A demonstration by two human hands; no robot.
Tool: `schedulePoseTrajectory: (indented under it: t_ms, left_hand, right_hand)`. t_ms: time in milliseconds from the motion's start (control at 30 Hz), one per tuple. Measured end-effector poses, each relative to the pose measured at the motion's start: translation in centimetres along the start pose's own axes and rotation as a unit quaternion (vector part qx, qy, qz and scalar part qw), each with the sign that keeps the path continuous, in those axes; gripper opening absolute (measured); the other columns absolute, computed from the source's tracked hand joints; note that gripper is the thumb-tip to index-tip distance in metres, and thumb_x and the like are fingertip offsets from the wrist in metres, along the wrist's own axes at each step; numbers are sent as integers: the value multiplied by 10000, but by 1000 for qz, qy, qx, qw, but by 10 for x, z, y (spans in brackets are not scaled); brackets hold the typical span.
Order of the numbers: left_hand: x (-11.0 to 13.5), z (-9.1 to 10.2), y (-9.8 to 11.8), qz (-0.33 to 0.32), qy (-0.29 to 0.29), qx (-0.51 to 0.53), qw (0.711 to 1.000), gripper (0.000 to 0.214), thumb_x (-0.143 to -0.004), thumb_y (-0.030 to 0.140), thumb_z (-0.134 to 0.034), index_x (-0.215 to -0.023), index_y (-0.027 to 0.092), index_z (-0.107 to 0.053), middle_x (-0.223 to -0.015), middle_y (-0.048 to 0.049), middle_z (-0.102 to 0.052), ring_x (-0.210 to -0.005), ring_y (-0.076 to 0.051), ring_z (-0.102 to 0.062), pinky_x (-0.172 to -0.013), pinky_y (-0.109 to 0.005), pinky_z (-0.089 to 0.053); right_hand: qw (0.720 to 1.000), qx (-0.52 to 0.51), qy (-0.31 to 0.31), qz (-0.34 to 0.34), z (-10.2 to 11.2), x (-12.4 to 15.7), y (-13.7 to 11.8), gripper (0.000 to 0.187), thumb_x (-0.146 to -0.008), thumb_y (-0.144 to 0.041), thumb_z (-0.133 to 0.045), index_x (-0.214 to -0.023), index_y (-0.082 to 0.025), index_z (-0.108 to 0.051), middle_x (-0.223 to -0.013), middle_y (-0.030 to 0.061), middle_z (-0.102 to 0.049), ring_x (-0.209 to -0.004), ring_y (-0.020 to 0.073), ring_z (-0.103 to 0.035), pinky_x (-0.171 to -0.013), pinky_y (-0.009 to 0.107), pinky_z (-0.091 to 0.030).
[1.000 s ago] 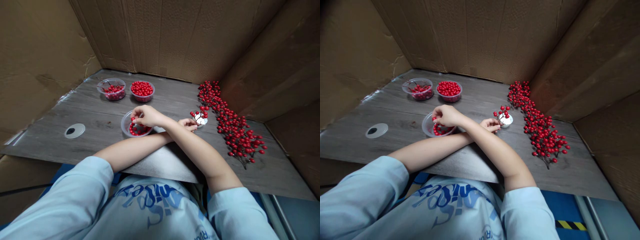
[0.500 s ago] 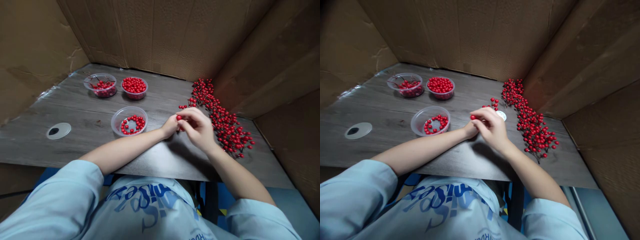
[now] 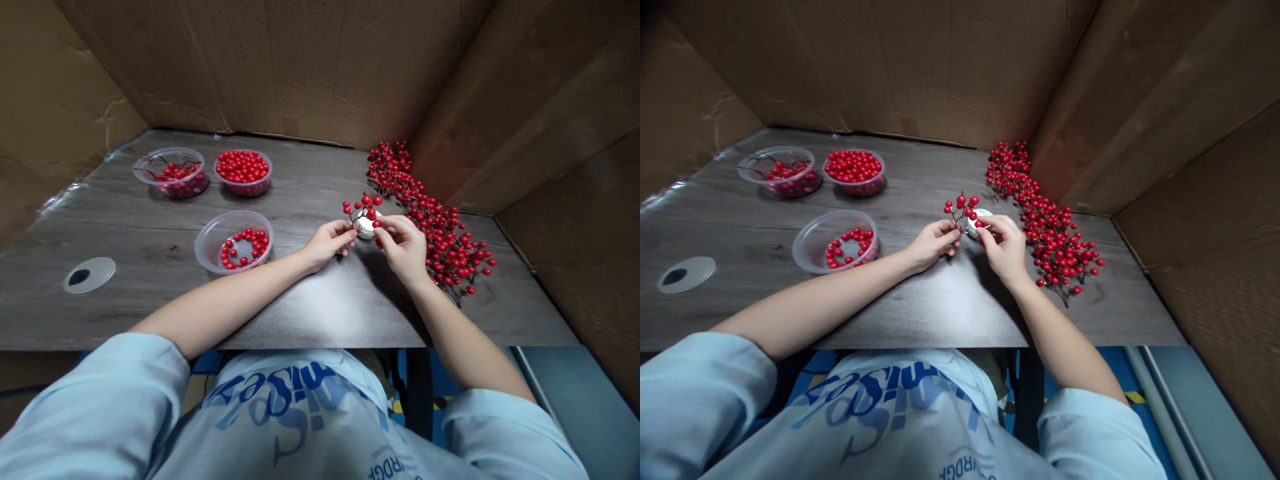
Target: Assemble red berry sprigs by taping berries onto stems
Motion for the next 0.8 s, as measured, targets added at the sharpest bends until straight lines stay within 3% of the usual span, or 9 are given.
schedulePoseTrajectory:
  t_ms: [533, 800]
  left_hand:
    - [3, 1, -1, 25, -42, -18, 999, 338, -655, 376, -718, -759, 120, -523, -586, 43, -510, -489, -30, -454, -446, -148, -362]
    - [5, 0, 3, 34, -53, -5, 998, 325, -643, 351, -722, -766, 118, -532, -599, 38, -511, -508, -39, -465, -446, -157, -358]
  right_hand:
    - [999, -20, -26, -24, -6, 6, 0, 83, -754, -210, -610, -785, -185, -683, -826, 45, -637, -741, 157, -606, -618, 286, -504]
    - [987, -120, -30, -103, -10, 7, 7, 90, -703, -245, -655, -762, -180, -676, -779, 19, -623, -559, 104, -555, -480, 244, -453]
Point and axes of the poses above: each hand's wrist, its own x-axis away from the middle knuckle, its own z-axis out of the back of the hand, y = z × x, the point moved 4 cm from there along -x, towards the middle knuckle
